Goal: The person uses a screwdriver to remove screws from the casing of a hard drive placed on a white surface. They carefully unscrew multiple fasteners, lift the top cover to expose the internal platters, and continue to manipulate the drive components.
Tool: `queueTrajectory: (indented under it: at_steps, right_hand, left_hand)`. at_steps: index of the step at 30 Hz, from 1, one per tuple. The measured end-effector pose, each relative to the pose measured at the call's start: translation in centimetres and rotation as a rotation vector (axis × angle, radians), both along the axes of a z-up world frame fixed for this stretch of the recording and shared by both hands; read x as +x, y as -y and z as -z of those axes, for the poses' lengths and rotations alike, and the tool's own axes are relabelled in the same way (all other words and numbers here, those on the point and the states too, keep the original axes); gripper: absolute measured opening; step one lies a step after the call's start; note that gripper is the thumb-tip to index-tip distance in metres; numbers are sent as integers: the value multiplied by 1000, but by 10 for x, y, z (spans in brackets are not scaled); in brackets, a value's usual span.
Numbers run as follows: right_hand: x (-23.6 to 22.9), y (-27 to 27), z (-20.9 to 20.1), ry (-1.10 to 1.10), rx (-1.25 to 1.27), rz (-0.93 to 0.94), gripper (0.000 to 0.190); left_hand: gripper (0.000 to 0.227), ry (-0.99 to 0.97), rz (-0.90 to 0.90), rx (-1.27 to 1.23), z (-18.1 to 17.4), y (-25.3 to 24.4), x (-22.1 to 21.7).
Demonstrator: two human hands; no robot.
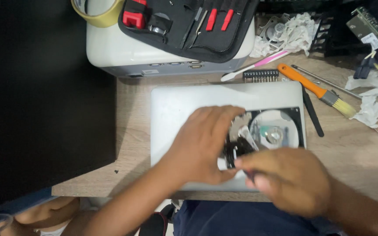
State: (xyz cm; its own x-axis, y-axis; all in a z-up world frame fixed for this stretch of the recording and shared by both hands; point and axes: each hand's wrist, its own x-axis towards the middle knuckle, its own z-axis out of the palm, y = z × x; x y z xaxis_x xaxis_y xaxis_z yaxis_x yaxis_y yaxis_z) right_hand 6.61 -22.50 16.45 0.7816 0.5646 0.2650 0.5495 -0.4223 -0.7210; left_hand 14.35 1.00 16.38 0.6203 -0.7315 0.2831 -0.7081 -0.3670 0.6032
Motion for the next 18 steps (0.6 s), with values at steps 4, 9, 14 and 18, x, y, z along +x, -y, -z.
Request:
queueTrajectory:
  at_steps: [4,9,14,18]
  right_hand:
    - [-21,12,-3,-27,75,-125,42]
    - [-52,28,29,78,10,-104,39]
    - [-58,36,34,16,-1,-103,47]
    - [-57,35,27,-28,44,-72,49]
  left_hand:
    - [97,5,-52,41,-6,7,-29]
    - [95,33,-198,66,-4,13,-55]
    - [91,39,-273,91,7,17,-66]
    - [92,37,-321,125,13,17,-69]
